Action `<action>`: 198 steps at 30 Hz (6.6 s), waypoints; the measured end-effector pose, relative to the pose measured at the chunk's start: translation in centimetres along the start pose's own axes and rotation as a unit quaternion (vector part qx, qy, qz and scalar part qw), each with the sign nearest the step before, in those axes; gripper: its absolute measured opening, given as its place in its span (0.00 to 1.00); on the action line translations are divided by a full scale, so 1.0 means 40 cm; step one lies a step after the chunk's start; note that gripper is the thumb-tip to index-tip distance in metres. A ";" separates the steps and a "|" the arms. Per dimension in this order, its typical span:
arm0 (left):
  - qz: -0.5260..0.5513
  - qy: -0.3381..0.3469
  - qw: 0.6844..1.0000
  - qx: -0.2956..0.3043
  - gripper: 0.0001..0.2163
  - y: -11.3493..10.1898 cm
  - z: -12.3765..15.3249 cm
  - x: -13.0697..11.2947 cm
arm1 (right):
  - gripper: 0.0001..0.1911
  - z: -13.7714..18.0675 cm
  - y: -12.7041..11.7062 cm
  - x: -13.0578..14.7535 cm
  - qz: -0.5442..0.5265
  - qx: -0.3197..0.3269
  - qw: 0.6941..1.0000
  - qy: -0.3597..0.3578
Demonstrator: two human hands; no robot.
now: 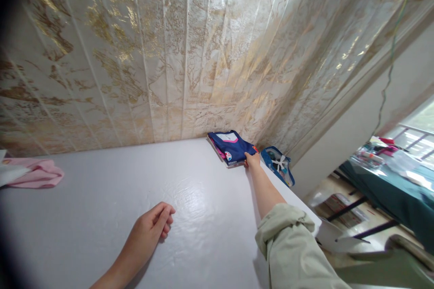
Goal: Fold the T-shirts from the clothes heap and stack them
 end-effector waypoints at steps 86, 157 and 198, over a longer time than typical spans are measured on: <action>0.002 -0.001 1.000 0.000 0.20 0.001 0.004 -0.002 | 0.37 0.028 0.060 0.068 0.348 0.023 0.923 -0.165; -0.613 -0.030 0.668 -0.421 0.25 -0.753 0.180 -0.103 | 0.21 0.623 0.124 0.056 0.154 0.274 0.744 -0.590; -0.627 -0.031 0.722 -0.289 0.19 -0.772 0.135 -0.100 | 0.19 0.972 0.035 0.184 0.108 0.503 0.679 -0.524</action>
Point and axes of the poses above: each hand's wrist, its own z-axis away from the middle knuckle, its own y-axis out of the palm, x = y × z, the point moved 1 cm from there along -z, towards the middle knuckle
